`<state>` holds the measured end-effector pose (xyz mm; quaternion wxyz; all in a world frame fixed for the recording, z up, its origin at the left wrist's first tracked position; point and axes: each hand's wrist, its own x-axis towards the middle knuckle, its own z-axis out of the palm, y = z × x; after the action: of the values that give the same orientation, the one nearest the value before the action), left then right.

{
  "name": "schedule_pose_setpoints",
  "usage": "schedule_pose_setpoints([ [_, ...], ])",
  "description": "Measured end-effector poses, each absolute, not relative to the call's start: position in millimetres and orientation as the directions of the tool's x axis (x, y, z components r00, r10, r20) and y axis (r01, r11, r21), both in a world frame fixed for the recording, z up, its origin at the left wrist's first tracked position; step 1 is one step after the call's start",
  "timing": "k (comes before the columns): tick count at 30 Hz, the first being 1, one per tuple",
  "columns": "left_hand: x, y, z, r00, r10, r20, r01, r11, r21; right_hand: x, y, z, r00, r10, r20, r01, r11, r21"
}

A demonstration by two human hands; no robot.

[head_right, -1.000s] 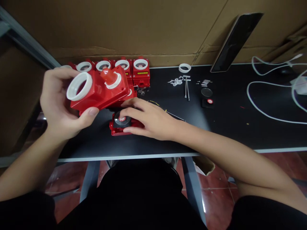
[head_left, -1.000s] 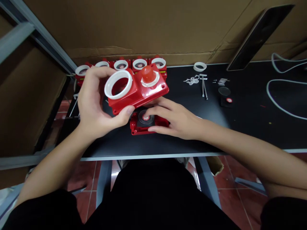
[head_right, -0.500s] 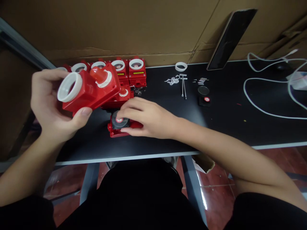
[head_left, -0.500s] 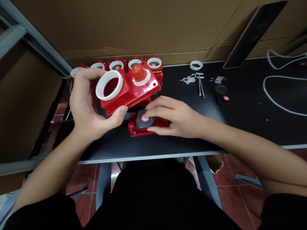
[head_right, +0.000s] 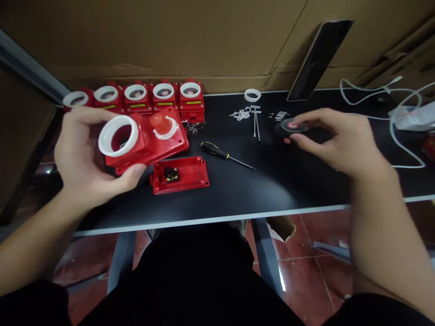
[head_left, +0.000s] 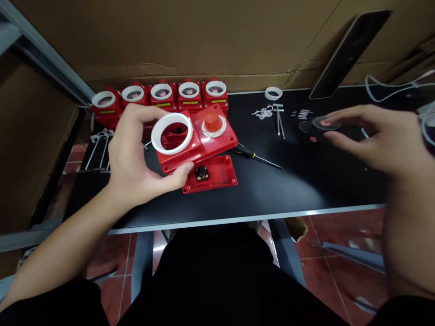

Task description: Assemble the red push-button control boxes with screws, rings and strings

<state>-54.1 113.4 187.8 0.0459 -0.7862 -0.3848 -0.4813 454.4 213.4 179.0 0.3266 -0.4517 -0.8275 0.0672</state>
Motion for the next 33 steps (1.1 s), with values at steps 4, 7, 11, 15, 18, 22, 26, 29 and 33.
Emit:
schedule_pose_setpoints([
  [4,-51,108,190,0.326,0.578,0.748,0.668,-0.701,0.250,491,222,142,-0.323,0.836,0.445,0.720,0.521,-0.458],
  [7,-51,110,188,0.378,0.568,0.731,0.682,-0.705,0.195,494,223,135,-0.319,0.843,0.433,0.715,0.514,-0.474],
  [11,-49,112,185,0.451,0.539,0.712,0.639,-0.751,0.164,489,223,136,-0.369,0.841,0.395,0.693,0.533,-0.486],
  [15,-48,110,186,0.481,0.590,0.648,0.642,-0.741,0.198,486,221,135,-0.403,0.839,0.366,0.676,0.542,-0.499],
  [18,-49,109,186,0.494,0.609,0.621,0.643,-0.736,0.210,487,218,135,-0.412,0.839,0.356,0.669,0.543,-0.507],
  [22,-49,107,187,0.490,0.630,0.603,0.643,-0.728,0.237,487,219,137,-0.413,0.825,0.386,0.666,0.562,-0.490],
  [26,-46,105,187,0.490,0.629,0.603,0.642,-0.729,0.239,487,219,141,-0.424,0.812,0.400,0.660,0.580,-0.478],
  [29,-44,104,187,0.489,0.628,0.605,0.640,-0.730,0.239,488,218,141,-0.436,0.814,0.384,0.651,0.580,-0.490],
  [33,-44,105,188,0.492,0.631,0.600,0.638,-0.730,0.245,489,217,141,-0.420,0.833,0.361,0.642,0.554,-0.530],
])
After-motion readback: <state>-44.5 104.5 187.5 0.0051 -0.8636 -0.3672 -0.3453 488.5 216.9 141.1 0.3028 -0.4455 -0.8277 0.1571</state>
